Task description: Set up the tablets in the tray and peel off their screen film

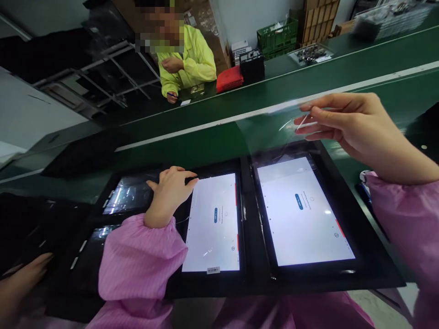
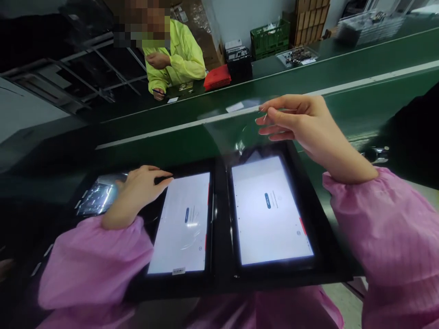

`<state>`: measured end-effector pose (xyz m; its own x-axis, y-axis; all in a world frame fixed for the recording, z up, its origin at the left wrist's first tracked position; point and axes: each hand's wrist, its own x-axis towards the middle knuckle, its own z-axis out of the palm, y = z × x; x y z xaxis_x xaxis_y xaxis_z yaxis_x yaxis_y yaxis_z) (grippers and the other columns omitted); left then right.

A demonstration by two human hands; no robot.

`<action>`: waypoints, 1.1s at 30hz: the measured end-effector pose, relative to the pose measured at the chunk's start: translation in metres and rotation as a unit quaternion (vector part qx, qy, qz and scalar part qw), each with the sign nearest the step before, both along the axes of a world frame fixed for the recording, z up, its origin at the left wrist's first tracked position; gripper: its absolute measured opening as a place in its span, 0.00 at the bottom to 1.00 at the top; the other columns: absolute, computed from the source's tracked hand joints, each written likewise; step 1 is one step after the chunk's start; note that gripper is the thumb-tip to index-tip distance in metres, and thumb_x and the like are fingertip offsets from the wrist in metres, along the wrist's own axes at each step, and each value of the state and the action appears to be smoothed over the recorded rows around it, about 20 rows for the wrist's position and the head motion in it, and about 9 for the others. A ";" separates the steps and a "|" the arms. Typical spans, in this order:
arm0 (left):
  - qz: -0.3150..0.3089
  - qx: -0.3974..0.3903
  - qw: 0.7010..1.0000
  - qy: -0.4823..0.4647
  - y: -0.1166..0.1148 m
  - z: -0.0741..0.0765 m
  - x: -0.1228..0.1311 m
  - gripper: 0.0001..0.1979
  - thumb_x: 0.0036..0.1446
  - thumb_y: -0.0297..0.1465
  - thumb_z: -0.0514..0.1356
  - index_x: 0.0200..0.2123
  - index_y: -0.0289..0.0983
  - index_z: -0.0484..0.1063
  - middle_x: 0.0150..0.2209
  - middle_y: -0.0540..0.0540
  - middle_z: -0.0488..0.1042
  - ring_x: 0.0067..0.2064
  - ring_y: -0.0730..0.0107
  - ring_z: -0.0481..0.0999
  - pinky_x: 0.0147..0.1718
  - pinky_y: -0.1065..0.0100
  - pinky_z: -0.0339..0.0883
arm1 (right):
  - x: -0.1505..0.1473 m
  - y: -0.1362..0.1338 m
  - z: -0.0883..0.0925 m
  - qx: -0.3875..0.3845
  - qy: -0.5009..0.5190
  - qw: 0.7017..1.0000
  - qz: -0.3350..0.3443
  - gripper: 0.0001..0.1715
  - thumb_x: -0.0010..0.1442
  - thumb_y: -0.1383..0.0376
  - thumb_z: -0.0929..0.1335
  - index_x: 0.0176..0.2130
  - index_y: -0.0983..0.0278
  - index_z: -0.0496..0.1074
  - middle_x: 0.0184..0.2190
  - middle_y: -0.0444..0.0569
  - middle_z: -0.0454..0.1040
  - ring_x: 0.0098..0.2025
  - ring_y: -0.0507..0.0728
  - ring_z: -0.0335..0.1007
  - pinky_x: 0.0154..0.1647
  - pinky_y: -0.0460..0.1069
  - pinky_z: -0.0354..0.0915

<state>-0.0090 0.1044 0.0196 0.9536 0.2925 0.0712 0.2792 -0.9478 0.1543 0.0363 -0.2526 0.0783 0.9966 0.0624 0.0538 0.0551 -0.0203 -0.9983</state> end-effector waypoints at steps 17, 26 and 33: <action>-0.063 -0.293 0.953 -0.036 -0.041 0.076 -0.073 0.22 0.47 0.55 0.66 0.28 0.42 0.75 0.43 0.43 0.84 0.26 0.66 0.75 0.22 0.67 0.70 | -0.032 -0.033 -0.033 -0.033 -0.029 0.982 0.183 0.26 0.61 0.41 0.74 0.45 0.58 0.79 0.42 0.47 0.81 0.43 0.54 0.81 0.43 0.46 0.77; -0.038 -0.354 0.933 -0.046 -0.022 0.064 -0.085 0.18 0.38 0.46 0.73 0.25 0.44 0.71 0.29 0.51 0.82 0.35 0.59 0.84 0.39 0.59 0.83 | -0.057 -0.041 -0.035 -0.031 -0.046 0.975 0.213 0.21 0.65 0.43 0.72 0.43 0.56 0.80 0.44 0.45 0.80 0.43 0.54 0.79 0.48 0.49 0.77; -0.226 -0.236 0.941 -0.086 -0.023 0.054 -0.109 0.11 0.54 0.42 0.66 0.41 0.52 0.83 0.24 0.55 0.78 0.22 0.70 0.78 0.16 0.77 0.68 | -0.063 -0.051 -0.038 -0.140 -0.056 0.972 0.179 0.21 0.66 0.40 0.69 0.40 0.50 0.82 0.39 0.47 0.80 0.42 0.57 0.79 0.44 0.50 0.77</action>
<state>-0.1176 0.0812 0.0731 0.9747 -0.1025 0.1988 -0.2031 -0.7784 0.5940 -0.0267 -0.3031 0.0402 0.8970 0.4324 0.0915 0.2166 -0.2496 -0.9438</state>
